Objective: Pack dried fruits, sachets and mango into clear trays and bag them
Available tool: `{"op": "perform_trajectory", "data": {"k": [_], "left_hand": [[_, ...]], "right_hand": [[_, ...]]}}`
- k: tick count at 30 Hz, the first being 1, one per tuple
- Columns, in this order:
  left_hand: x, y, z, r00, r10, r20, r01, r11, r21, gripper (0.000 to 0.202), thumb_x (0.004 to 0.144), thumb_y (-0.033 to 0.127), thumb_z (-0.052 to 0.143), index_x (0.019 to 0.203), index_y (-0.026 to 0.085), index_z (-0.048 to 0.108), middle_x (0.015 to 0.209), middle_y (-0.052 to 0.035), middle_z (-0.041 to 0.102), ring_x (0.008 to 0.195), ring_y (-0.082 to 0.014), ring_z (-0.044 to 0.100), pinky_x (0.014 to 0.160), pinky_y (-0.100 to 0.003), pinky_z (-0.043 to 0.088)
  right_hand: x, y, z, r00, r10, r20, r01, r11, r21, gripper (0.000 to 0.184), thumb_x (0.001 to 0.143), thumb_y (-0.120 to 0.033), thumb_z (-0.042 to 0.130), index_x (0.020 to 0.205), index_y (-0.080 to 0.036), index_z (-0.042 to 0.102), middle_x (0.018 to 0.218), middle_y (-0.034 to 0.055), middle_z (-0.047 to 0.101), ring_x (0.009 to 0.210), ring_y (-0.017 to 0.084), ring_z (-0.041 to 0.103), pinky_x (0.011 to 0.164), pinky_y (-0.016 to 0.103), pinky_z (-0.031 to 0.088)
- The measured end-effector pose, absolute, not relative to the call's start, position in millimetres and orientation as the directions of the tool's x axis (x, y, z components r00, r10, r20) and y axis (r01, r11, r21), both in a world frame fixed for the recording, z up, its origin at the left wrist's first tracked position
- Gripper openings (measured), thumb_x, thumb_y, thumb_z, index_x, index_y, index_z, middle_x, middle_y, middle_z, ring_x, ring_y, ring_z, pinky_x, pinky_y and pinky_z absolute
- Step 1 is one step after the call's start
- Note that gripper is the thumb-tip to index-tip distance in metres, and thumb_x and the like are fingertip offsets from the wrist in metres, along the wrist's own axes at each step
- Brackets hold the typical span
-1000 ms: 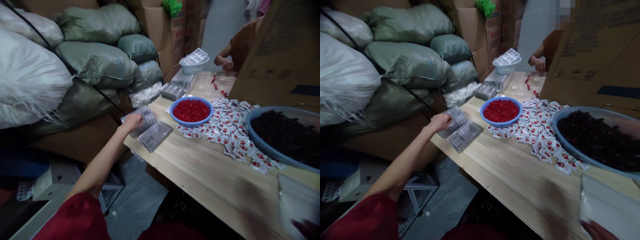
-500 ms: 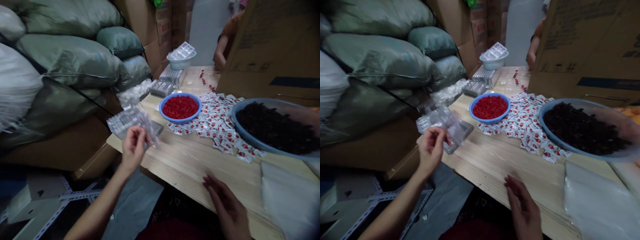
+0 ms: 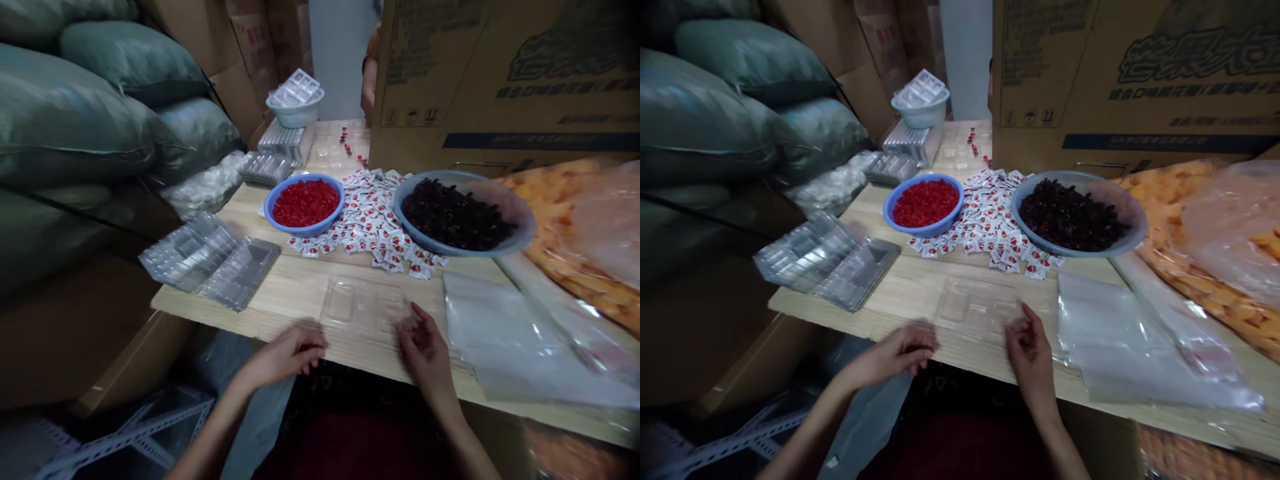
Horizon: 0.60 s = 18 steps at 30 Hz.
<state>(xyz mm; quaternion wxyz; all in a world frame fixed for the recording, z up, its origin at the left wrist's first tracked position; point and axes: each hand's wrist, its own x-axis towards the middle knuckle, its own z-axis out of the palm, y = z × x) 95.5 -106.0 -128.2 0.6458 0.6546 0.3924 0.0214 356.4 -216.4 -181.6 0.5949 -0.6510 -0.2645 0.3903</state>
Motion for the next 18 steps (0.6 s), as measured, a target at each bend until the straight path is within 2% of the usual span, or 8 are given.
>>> {"op": "perform_trajectory", "data": {"k": [2, 4, 7, 9, 11, 14, 16, 18], "left_hand": [[89, -74, -109, 0.636, 0.691, -0.344, 0.564, -0.112, 0.818, 0.034, 0.093, 0.047, 0.054, 0.075, 0.02, 0.061, 0.068, -0.0011, 0.061, 0.061, -0.0147, 0.06, 0.059, -0.027, 0.046], [97, -40, -95, 0.525, 0.846, -0.091, 0.637, -0.32, 0.702, 0.031, 0.095, 0.043, 0.05, 0.076, 0.021, 0.061, 0.067, -0.0007, 0.061, 0.064, -0.0163, 0.059, 0.065, -0.029, 0.046], [126, 19, -88, 0.396, 0.889, 0.231, 0.716, -0.457, 0.528, 0.021, 0.094, 0.035, 0.05, 0.087, 0.02, 0.064, 0.083, -0.0046, 0.067, 0.077, -0.0198, 0.062, 0.076, -0.032, 0.047], [145, 61, -90, 0.339, 0.876, 0.342, 0.759, -0.47, 0.451, 0.019, 0.094, 0.029, 0.049, 0.095, 0.019, 0.065, 0.098, -0.0097, 0.069, 0.093, -0.0226, 0.063, 0.088, -0.035, 0.046], [160, 102, -92, 0.31, 0.899, 0.31, 0.818, -0.418, 0.395, 0.016, 0.09, 0.026, 0.054, 0.096, 0.017, 0.066, 0.106, -0.0136, 0.069, 0.105, -0.0252, 0.062, 0.096, -0.036, 0.044], [170, 149, -95, 0.302, 0.945, 0.121, 0.867, -0.326, 0.377, 0.007, 0.077, 0.024, 0.069, 0.076, 0.017, 0.068, 0.084, -0.013, 0.071, 0.091, -0.0283, 0.065, 0.087, -0.038, 0.048], [171, 166, -97, 0.322, 0.945, 0.059, 0.863, -0.318, 0.393, 0.011, 0.069, 0.022, 0.073, 0.062, 0.018, 0.065, 0.066, -0.0089, 0.067, 0.076, -0.0274, 0.065, 0.078, -0.037, 0.05], [168, 174, -100, 0.352, 0.935, 0.045, 0.847, -0.339, 0.41, 0.01, 0.067, 0.021, 0.072, 0.059, 0.02, 0.065, 0.062, -0.0067, 0.067, 0.072, -0.0262, 0.064, 0.076, -0.036, 0.05]], "right_hand": [[359, -220, -187, 0.562, 0.816, -0.133, 0.005, -0.164, -0.986, 0.072, 0.086, -0.048, 0.069, 0.148, -0.025, 0.04, 0.09, -0.001, 0.054, 0.069, 0.012, 0.054, 0.061, 0.025, 0.047], [360, -224, -187, 0.561, 0.825, -0.073, 0.137, -0.179, -0.974, 0.074, 0.089, -0.05, 0.065, 0.152, -0.024, 0.036, 0.096, 0.0021, 0.056, 0.075, 0.015, 0.058, 0.067, 0.029, 0.051], [365, -231, -184, 0.543, 0.839, 0.027, 0.354, -0.199, -0.914, 0.07, 0.091, -0.052, 0.06, 0.151, -0.023, 0.04, 0.109, 0.0083, 0.059, 0.083, 0.019, 0.061, 0.074, 0.035, 0.054], [370, -237, -181, 0.504, 0.86, 0.082, 0.489, -0.206, -0.848, 0.066, 0.092, -0.053, 0.058, 0.15, -0.024, 0.043, 0.118, 0.0112, 0.06, 0.088, 0.022, 0.062, 0.081, 0.041, 0.054], [374, -243, -178, 0.473, 0.878, 0.08, 0.569, -0.234, -0.788, 0.064, 0.093, -0.053, 0.055, 0.15, -0.028, 0.042, 0.132, 0.0119, 0.056, 0.096, 0.025, 0.064, 0.087, 0.044, 0.055], [382, -254, -171, 0.483, 0.876, 0.0, 0.602, -0.332, -0.726, 0.059, 0.095, -0.054, 0.05, 0.151, -0.036, 0.041, 0.151, 0.0094, 0.043, 0.103, 0.028, 0.068, 0.087, 0.046, 0.056], [392, -257, -161, 0.493, 0.87, -0.025, 0.608, -0.365, -0.705, 0.054, 0.096, -0.053, 0.049, 0.147, -0.037, 0.045, 0.155, 0.008, 0.039, 0.093, 0.024, 0.071, 0.084, 0.044, 0.058], [408, -251, -144, 0.506, 0.862, 0.009, 0.613, -0.352, -0.707, 0.048, 0.096, -0.051, 0.05, 0.141, -0.034, 0.053, 0.148, 0.0087, 0.048, 0.079, 0.019, 0.07, 0.075, 0.039, 0.058]]}}
